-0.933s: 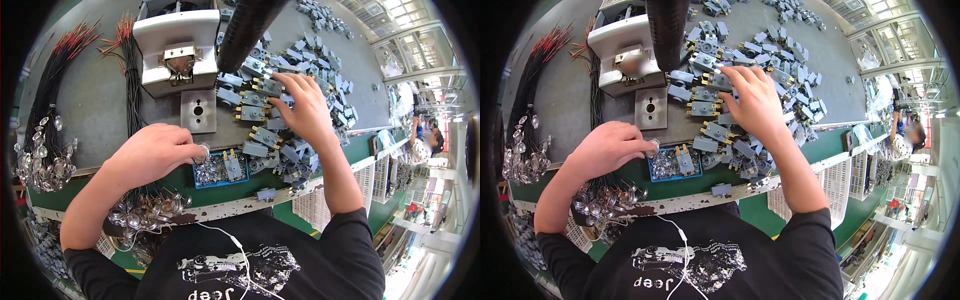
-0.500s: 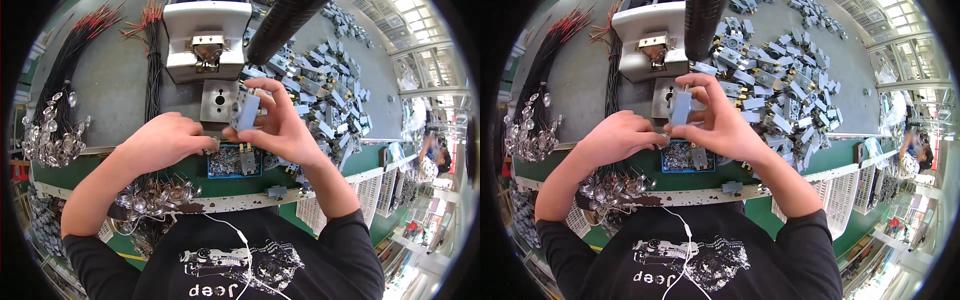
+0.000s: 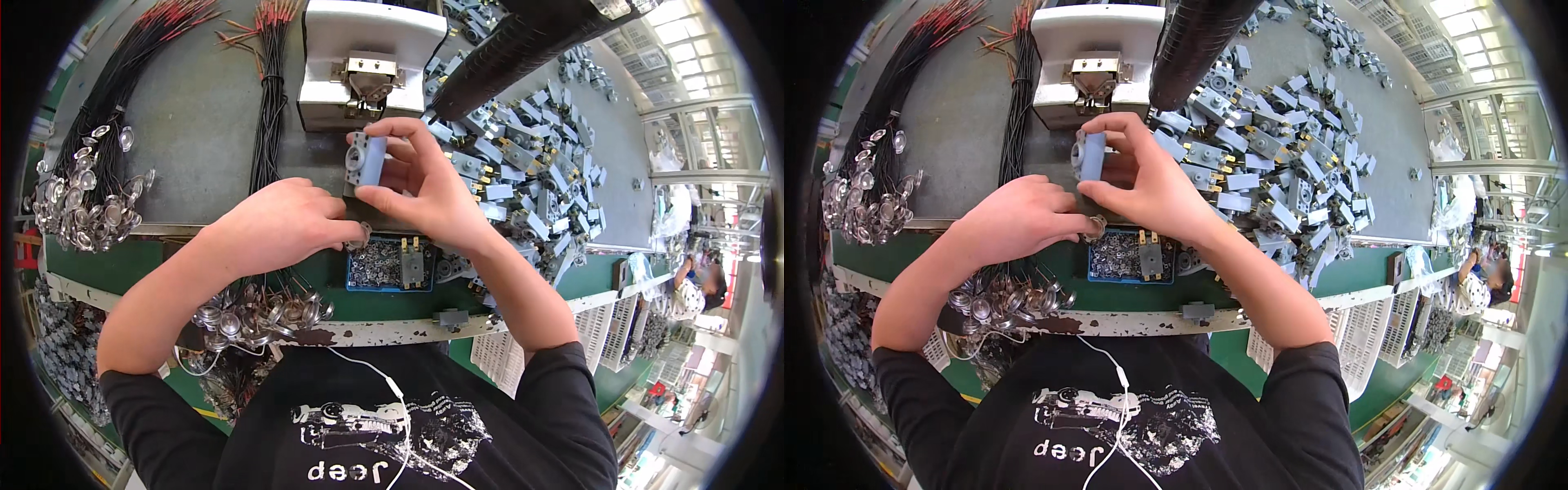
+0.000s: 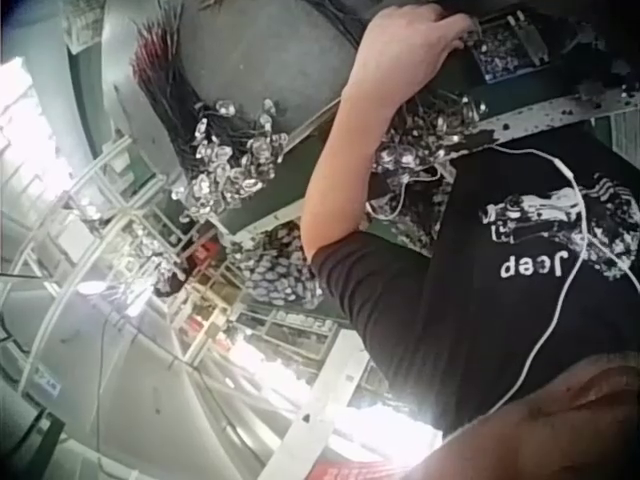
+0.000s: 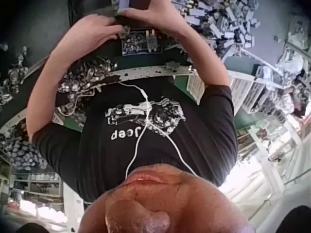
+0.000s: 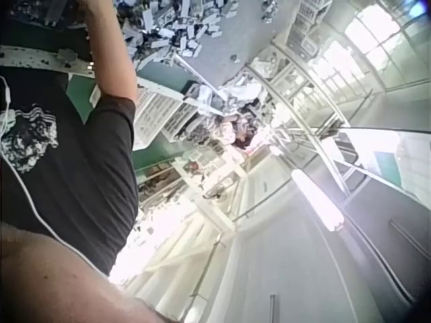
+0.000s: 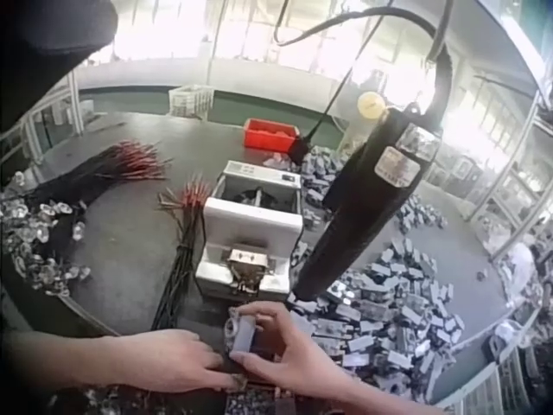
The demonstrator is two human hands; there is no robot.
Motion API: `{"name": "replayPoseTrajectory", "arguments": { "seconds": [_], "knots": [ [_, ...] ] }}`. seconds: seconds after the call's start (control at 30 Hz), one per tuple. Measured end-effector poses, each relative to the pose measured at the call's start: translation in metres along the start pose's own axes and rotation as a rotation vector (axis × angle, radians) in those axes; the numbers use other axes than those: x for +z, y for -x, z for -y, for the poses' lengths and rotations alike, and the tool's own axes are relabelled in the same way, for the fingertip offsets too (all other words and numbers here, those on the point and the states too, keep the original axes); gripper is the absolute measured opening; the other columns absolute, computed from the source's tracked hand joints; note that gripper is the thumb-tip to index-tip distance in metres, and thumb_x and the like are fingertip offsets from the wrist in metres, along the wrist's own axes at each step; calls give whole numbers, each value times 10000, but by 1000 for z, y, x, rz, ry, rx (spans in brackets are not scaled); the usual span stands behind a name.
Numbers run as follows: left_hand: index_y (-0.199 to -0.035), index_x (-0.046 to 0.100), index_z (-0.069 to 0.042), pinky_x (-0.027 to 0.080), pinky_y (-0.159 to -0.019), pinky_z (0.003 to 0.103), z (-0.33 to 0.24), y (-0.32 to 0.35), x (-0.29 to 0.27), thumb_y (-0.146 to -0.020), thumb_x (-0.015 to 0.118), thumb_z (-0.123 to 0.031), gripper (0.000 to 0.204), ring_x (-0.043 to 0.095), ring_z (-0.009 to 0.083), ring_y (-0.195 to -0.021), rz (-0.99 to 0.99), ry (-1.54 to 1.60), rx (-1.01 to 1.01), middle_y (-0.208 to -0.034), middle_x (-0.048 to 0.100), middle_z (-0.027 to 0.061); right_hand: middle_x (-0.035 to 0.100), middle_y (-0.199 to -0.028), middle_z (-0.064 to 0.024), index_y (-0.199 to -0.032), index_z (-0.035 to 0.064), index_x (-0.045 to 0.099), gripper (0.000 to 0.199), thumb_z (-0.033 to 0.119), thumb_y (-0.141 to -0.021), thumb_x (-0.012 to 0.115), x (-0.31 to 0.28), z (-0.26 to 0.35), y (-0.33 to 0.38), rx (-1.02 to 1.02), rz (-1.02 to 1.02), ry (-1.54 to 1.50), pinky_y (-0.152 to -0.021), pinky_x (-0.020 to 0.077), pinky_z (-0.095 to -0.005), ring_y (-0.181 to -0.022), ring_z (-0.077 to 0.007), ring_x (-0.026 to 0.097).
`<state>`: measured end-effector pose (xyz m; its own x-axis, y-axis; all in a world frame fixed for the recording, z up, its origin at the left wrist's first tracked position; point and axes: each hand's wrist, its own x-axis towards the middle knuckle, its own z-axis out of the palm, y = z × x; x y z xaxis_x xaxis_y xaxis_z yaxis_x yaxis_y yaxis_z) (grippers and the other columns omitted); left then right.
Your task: The recorder is assembling small electrical components using a handheld power tool on a factory production line.
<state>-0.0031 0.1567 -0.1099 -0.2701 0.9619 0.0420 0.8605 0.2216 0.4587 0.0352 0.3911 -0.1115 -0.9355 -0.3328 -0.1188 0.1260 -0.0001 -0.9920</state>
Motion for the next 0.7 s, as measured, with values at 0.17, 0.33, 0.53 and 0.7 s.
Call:
{"name": "replayPoseTrajectory", "arguments": {
  "seconds": [0.17, 0.33, 0.53, 0.7],
  "knots": [
    [-1094, 721, -212, 480, -767, 378, 3, 4, 4, -872, 713, -189, 224, 647, 218, -842, 1, -32, 1, -876, 650, -3, 643, -1208, -127, -1274, 61, 609, 512, 246, -847, 823, -4, -5, -2, -327, -179, 915, -962, 518, -386, -1047, -307, 650],
    [-1092, 726, -205, 482, -768, 372, 4, 6, 6, -868, 716, -184, 225, 654, 214, -858, -11, 2, -5, -874, 651, -1, 651, -1214, -134, -1301, 73, 597, 522, 231, -854, 814, -10, 2, 8, -134, -164, 922, -953, 529, -387, -1068, -297, 656],
    [-1093, 727, -197, 485, -774, 368, 4, 2, 5, -869, 718, -188, 225, 656, 212, -860, -16, -6, 17, -880, 655, -3, 637, -1359, -166, -1288, 70, 617, 490, 215, -855, 794, -9, -9, 8, -245, -233, 869, -983, 518, -409, -1106, -322, 648],
    [-1102, 721, -197, 488, -785, 368, 3, 4, 6, -868, 729, -203, 234, 656, 210, -870, -6, -22, -1, -894, 662, -4, 640, -1369, -178, -1203, 77, 678, 378, 182, -859, 793, -13, -5, 7, -347, -181, 1017, -1019, 499, -427, -1181, -360, 635]
  ]
}}
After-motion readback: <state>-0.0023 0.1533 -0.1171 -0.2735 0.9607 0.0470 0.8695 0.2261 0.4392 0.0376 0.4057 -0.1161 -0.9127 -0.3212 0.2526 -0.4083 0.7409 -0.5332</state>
